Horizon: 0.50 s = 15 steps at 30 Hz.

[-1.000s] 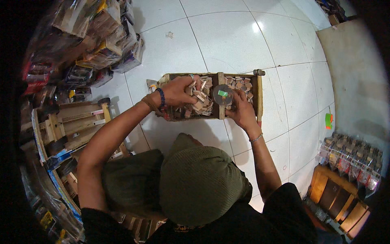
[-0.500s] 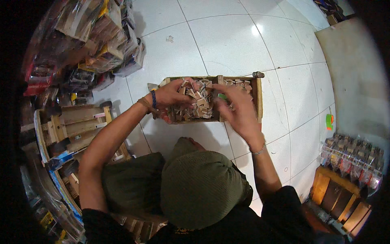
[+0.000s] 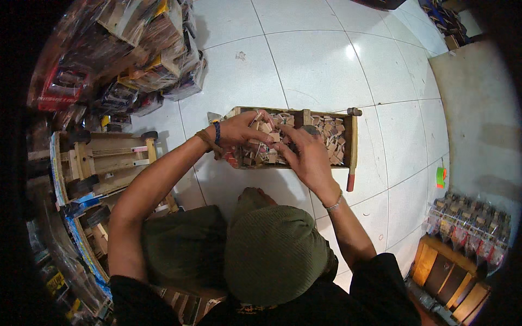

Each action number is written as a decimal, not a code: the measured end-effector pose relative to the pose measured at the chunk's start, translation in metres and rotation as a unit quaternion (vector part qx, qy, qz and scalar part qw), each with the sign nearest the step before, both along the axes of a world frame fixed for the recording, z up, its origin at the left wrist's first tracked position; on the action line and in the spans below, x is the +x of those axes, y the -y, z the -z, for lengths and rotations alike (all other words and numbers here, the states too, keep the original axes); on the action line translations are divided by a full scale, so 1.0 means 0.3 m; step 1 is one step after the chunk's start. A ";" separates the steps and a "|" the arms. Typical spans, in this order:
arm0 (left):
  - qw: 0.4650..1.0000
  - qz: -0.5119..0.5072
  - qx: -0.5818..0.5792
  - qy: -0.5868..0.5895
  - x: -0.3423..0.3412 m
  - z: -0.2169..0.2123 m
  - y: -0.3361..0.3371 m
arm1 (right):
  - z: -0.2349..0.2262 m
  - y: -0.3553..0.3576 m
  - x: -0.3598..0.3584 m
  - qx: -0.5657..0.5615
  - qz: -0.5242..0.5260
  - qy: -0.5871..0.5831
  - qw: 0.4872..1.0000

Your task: The person assembles wooden toy trucks by attaching wheels and bodies to chassis frames. They use a hammer to secure small wooden pegs into the truck bodies, working on multiple units lined up on the floor.

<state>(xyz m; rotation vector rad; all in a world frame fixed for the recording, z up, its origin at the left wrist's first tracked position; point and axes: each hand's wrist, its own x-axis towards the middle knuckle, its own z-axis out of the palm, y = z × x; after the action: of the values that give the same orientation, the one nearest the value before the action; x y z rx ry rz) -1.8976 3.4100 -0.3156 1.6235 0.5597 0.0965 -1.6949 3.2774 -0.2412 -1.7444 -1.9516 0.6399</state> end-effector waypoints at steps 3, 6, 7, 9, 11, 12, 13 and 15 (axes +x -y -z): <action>0.964 -0.018 -0.266 0.012 0.003 -0.015 0.001 | 0.023 -0.006 -0.010 0.022 -0.002 0.029 0.999; 0.937 -0.044 -0.346 0.012 0.005 -0.037 0.013 | 0.031 -0.009 0.011 -0.027 0.022 -0.013 0.999; 0.939 -0.058 -0.340 -0.001 0.007 -0.044 0.014 | 0.031 -0.014 0.021 -0.046 0.038 -0.035 0.998; 0.940 -0.073 -0.333 -0.013 0.017 -0.059 0.018 | 0.023 -0.024 0.050 -0.074 0.110 -0.172 0.976; 0.996 0.033 -0.045 -0.067 0.035 -0.075 0.018 | 0.005 -0.021 0.087 -0.159 0.200 -0.366 0.895; 0.985 0.081 0.103 -0.110 0.050 -0.087 0.009 | -0.004 -0.020 0.104 -0.174 0.215 -0.399 0.874; 0.983 0.096 0.086 -0.128 0.054 -0.100 0.019 | -0.013 -0.018 0.122 -0.187 0.233 -0.426 0.854; 0.974 0.121 0.148 -0.122 0.082 -0.138 0.017 | -0.033 -0.010 0.156 -0.215 0.238 -0.475 0.820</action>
<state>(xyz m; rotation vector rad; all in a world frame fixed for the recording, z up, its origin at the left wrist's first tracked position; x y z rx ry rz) -1.8728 3.4048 -0.2743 1.9996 0.5481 -0.2120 -1.6481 3.2805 -0.2312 -1.5498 -0.6812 1.4641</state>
